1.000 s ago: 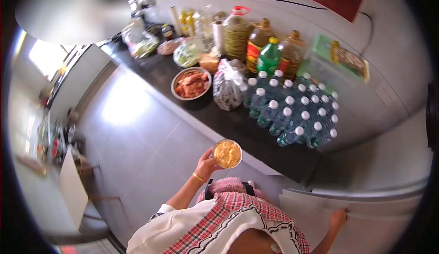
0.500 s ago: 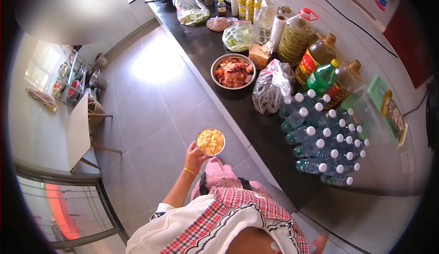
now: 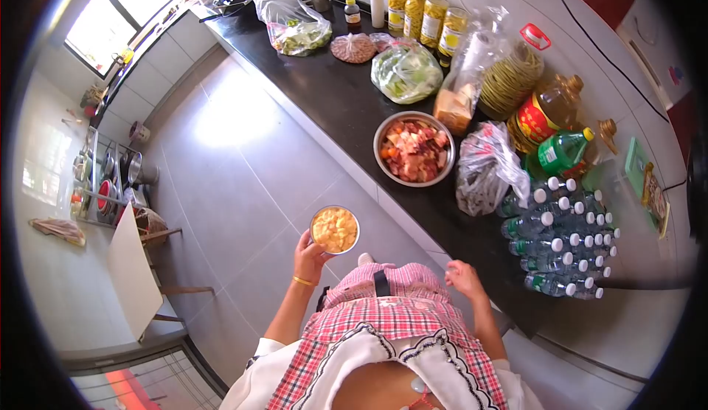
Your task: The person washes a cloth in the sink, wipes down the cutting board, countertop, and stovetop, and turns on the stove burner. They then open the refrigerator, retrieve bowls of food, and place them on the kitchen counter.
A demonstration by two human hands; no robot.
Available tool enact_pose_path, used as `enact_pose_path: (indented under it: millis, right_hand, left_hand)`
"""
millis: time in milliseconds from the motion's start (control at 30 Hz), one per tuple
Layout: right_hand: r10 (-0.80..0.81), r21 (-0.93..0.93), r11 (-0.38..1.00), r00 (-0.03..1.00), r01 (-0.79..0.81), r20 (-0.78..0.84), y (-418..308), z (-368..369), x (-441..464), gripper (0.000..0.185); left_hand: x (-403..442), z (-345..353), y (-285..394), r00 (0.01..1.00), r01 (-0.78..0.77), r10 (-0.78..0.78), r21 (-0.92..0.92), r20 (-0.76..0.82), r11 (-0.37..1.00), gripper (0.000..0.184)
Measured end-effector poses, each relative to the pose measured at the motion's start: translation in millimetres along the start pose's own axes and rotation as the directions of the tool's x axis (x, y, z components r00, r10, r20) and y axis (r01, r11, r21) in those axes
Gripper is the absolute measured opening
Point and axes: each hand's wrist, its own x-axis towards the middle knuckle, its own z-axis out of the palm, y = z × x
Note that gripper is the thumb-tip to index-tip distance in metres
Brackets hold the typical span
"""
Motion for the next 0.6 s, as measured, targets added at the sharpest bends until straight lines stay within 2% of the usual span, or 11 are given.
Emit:
enact_pose_path:
  millis: [33, 100, 167, 200, 267, 300, 367, 500, 600]
  right_hand:
    - [0.004, 0.003, 1.000, 1.000, -0.004, -0.001, -19, 6, 16, 0.026]
    - [-0.037, 0.125, 0.992, 0.995, 0.025, 0.094, -56, 16, 48, 0.027]
    - [0.004, 0.369, 0.928, 0.991, -0.054, 0.135, -90, 26, 77, 0.029]
    - [0.008, 0.369, 0.928, 0.992, -0.053, 0.122, -103, 30, 92, 0.029]
    - [0.064, 0.740, 0.662, 0.992, -0.121, 0.106, -125, 36, 122, 0.028]
    - [0.059, 0.745, 0.657, 0.993, -0.116, 0.103, -129, 38, 134, 0.028]
    - [0.042, 0.915, 0.395, 0.996, -0.086, 0.076, -135, 39, 159, 0.025]
    - [0.077, 0.942, 0.330, 0.996, -0.066, 0.042, -130, 38, 193, 0.019]
    - [0.155, 0.934, 0.357, 0.985, 0.022, -0.082, -133, 39, 201, 0.014]
  left_hand:
    - [10, -3, 9, 1.000, 0.004, -0.004, 0.003, 0.001, 1.000, 0.054]
    - [33, -6, 22, 1.000, 0.001, -0.001, 0.017, 0.000, 1.000, 0.052]
    - [54, -5, 35, 1.000, -0.001, 0.001, 0.018, 0.000, 1.000, 0.050]
    - [67, -5, 37, 1.000, -0.018, 0.018, 0.012, -0.001, 1.000, 0.049]
    - [89, -3, 47, 1.000, 0.000, 0.000, 0.001, 0.000, 1.000, 0.047]
    - [101, -2, 53, 1.000, 0.008, -0.008, -0.012, -0.008, 1.000, 0.046]
    - [127, -3, 62, 1.000, 0.018, -0.018, -0.001, 0.000, 1.000, 0.045]
    - [183, 3, 84, 0.997, 0.067, -0.067, 0.005, 0.024, 0.998, 0.046]
    - [227, 5, 101, 0.994, 0.107, -0.107, 0.011, 0.013, 0.994, 0.048]
